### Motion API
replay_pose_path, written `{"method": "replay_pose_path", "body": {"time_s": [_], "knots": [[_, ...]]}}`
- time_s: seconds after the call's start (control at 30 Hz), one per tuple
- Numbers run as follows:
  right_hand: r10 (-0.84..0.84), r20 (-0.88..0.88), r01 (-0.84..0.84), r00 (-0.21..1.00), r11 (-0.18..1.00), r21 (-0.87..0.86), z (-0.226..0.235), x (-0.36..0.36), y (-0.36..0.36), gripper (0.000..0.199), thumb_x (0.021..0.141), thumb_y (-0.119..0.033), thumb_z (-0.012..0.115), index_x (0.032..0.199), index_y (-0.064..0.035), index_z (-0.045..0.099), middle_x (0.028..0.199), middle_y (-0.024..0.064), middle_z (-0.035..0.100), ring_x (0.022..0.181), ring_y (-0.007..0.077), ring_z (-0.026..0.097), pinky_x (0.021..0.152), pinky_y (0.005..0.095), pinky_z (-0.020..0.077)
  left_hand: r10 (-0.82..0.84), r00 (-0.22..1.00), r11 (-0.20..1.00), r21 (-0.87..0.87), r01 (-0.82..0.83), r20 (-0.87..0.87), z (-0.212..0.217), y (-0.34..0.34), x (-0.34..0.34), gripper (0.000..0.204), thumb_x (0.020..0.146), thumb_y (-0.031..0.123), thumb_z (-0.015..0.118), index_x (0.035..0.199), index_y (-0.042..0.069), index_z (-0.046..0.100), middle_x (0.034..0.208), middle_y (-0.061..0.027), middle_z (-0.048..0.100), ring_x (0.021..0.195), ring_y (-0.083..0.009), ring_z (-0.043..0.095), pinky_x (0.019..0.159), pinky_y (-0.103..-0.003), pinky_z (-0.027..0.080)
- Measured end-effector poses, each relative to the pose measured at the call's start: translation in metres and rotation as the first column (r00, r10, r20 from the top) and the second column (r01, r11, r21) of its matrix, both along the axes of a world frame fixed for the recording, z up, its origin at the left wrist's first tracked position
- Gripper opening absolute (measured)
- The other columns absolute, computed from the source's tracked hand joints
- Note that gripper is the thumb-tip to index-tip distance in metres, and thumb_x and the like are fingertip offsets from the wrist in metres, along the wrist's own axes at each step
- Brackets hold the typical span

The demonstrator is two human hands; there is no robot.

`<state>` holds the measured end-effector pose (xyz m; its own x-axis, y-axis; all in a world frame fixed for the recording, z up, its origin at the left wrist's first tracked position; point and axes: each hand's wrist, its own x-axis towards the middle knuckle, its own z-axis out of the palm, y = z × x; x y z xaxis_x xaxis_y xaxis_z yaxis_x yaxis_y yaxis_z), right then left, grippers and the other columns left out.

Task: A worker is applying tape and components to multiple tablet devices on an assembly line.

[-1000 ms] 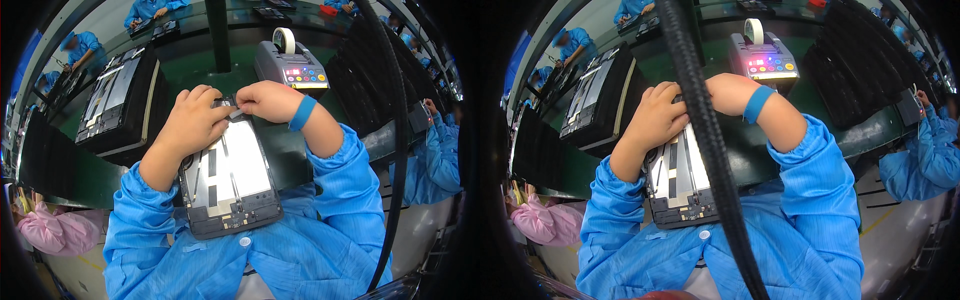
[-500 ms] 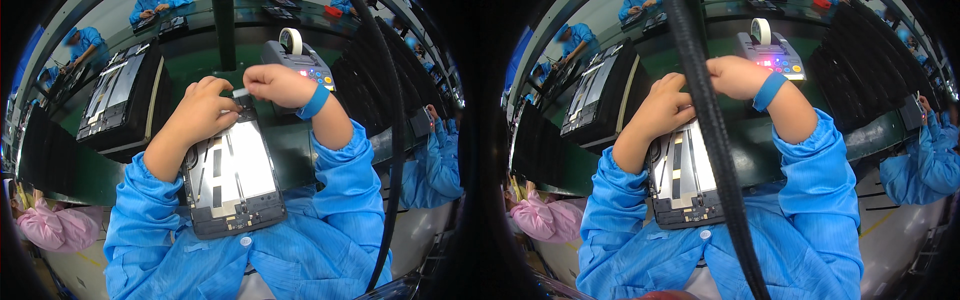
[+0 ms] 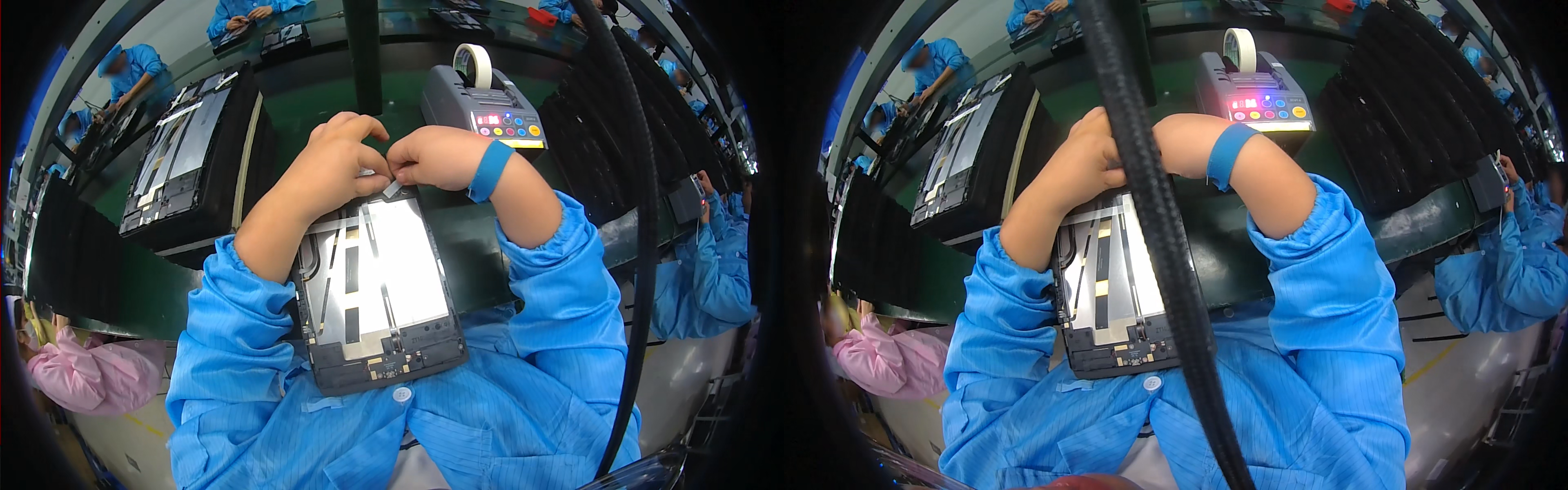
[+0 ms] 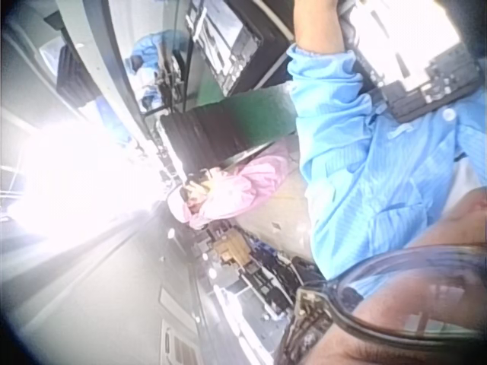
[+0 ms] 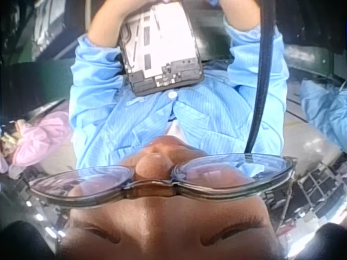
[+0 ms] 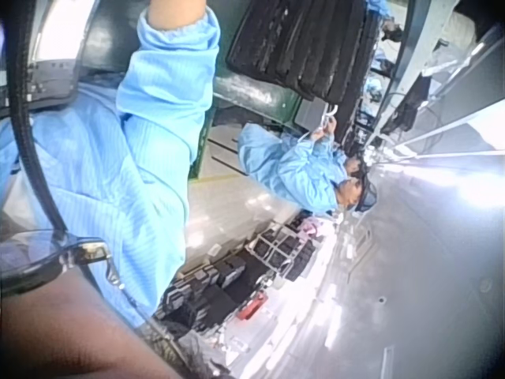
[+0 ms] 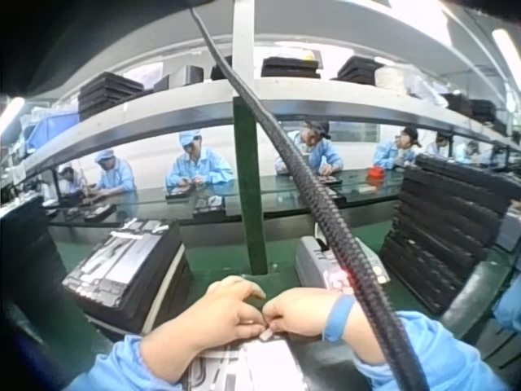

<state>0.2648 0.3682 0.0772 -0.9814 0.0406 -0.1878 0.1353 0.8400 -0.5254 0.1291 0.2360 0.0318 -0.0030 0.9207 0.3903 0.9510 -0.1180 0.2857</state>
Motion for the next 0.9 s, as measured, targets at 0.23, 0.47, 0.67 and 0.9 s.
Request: {"method": "replay_pose_path", "body": {"time_s": [0.23, 0.47, 0.67, 0.9], "knots": [[0.038, 0.009, -0.039, 0.999, 0.997, 0.067, 0.005, -0.003, -0.003, 0.016, 0.083, -0.019, 0.063, 0.089, -0.0043, 0.065, 0.077, 0.0108, 0.064, 0.073, 0.0246, 0.060, 0.069, 0.0349, 0.0473, 0.000, 0.998, 1.000, 0.016, -0.001, 0.065, -0.002, -0.001, 0.002, 0.007, 0.068, 0.013, 0.073, 0.074, 0.013, 0.073, 0.107, -0.0054, 0.058, 0.114, -0.0261, 0.046, 0.099, -0.041, 0.034], [-0.053, 0.062, 0.043, 0.997, 0.987, 0.155, 0.011, -0.007, -0.009, 0.023, 0.077, -0.025, 0.068, 0.081, -0.0022, 0.066, 0.072, 0.0117, 0.063, 0.067, 0.0246, 0.062, 0.064, 0.0347, 0.0484, -0.089, 0.995, 0.993, 0.072, 0.092, -0.043, 0.004, -0.013, 0.011, 0.021, 0.064, -0.001, 0.069, 0.078, 0.014, 0.072, 0.100, -0.0044, 0.057, 0.109, -0.0261, 0.049, 0.094, -0.038, 0.038], [-0.239, 0.252, 0.207, 0.938, 0.967, 0.148, 0.010, -0.014, -0.005, 0.031, 0.075, -0.025, 0.074, 0.085, 0.0017, 0.063, 0.072, 0.0128, 0.063, 0.060, 0.0228, 0.062, 0.057, 0.0315, 0.0488, -0.037, 0.988, 0.999, 0.031, 0.042, -0.150, 0.009, -0.034, 0.021, 0.032, 0.058, -0.001, 0.070, 0.086, 0.014, 0.072, 0.102, -0.0076, 0.057, 0.108, -0.0281, 0.050, 0.090, -0.039, 0.039], [-0.566, 0.240, 0.490, 0.789, 0.343, -0.802, -0.061, 0.004, 0.006, 0.018, 0.084, -0.009, 0.065, 0.092, -0.0091, 0.049, 0.080, 0.0031, 0.055, 0.073, 0.0127, 0.054, 0.061, 0.0237, 0.0434, 0.064, 0.909, 0.997, 0.064, -0.041, -0.411, 0.011, -0.052, 0.043, 0.031, 0.068, 0.004, 0.067, 0.098, 0.010, 0.069, 0.111, -0.0096, 0.056, 0.117, -0.0285, 0.047, 0.095, -0.039, 0.038]]}}
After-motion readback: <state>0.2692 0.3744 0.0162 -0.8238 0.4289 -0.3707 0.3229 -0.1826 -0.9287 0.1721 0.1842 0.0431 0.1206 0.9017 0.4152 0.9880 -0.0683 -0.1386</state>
